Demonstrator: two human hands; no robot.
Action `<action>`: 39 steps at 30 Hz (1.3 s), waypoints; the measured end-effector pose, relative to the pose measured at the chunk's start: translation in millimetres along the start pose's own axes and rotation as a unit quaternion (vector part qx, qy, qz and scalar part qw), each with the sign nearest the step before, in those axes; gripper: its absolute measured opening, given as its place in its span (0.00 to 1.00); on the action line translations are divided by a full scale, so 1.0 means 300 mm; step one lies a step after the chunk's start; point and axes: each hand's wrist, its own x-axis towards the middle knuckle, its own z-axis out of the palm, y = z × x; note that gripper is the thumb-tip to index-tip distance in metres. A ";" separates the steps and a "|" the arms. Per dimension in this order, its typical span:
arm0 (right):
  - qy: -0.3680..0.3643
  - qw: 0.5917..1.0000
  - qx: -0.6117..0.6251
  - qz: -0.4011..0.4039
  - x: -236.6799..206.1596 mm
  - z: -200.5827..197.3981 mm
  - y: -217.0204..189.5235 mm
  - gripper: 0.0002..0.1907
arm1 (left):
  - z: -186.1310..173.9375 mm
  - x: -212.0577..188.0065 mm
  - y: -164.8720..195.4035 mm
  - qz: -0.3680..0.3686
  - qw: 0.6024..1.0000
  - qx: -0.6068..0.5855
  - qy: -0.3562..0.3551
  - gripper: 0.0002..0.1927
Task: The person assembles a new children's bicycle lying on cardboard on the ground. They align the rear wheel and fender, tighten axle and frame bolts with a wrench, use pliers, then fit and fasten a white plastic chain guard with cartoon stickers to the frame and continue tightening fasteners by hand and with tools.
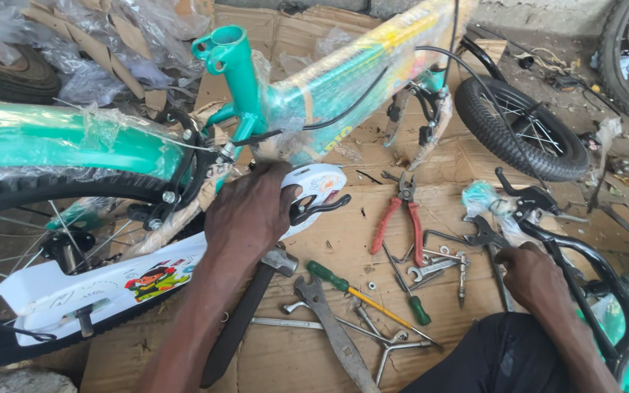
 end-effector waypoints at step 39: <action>-0.243 0.775 0.571 -0.120 0.229 -0.413 -0.990 0.11 | -0.012 -0.024 0.015 -0.066 0.995 -0.078 -0.019 0.23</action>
